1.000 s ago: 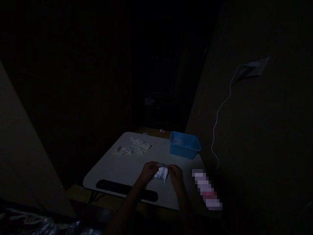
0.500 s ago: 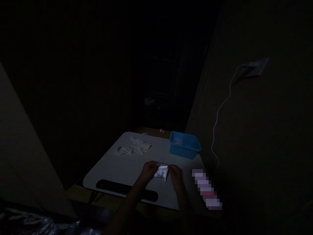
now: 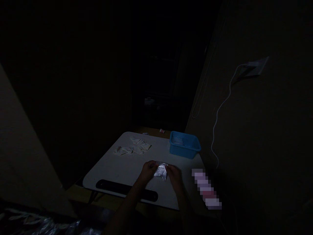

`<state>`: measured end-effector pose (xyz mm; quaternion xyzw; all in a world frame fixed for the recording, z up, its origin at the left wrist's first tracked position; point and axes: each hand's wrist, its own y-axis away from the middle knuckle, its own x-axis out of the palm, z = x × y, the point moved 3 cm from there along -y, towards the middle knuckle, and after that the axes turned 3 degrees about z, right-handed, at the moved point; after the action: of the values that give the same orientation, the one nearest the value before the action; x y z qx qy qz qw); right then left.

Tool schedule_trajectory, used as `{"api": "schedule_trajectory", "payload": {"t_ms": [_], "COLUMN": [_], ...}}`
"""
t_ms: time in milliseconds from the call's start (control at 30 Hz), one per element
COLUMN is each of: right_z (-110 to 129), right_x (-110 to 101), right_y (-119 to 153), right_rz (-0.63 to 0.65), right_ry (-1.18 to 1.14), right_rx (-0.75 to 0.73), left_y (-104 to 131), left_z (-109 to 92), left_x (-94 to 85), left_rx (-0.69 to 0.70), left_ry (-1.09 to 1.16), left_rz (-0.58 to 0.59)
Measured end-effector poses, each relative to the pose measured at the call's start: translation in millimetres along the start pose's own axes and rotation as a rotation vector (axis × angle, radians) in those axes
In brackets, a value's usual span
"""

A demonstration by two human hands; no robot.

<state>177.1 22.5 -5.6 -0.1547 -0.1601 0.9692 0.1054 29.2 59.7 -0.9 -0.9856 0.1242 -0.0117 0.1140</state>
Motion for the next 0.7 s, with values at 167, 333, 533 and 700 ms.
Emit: {"api": "schedule_trajectory", "payload": {"t_ms": [167,333,533,700], "right_z": [0.0,-2.7,-4.4,-6.0], "right_x": [-1.7,-4.8,1.4,-4.7], "right_y": [-0.2,0.3,-1.4,-2.1], "right_rz": [-0.023,-0.101,0.020,-0.063], "right_ry": [0.087,0.075,0.179,0.144], "right_rx": [-0.056,-0.018,-0.037,-0.044], "left_y": [1.3,1.3,0.3,-0.1], "left_z": [-5.9,-8.9,-7.3,-3.7], "left_x": [-0.1,-0.2,-1.5,0.1], "left_rx": [-0.004,-0.012,0.027,-0.005], "left_ry": [-0.022,-0.011,-0.002,0.042], "left_rz": [-0.011,-0.031,-0.037,-0.009]}}
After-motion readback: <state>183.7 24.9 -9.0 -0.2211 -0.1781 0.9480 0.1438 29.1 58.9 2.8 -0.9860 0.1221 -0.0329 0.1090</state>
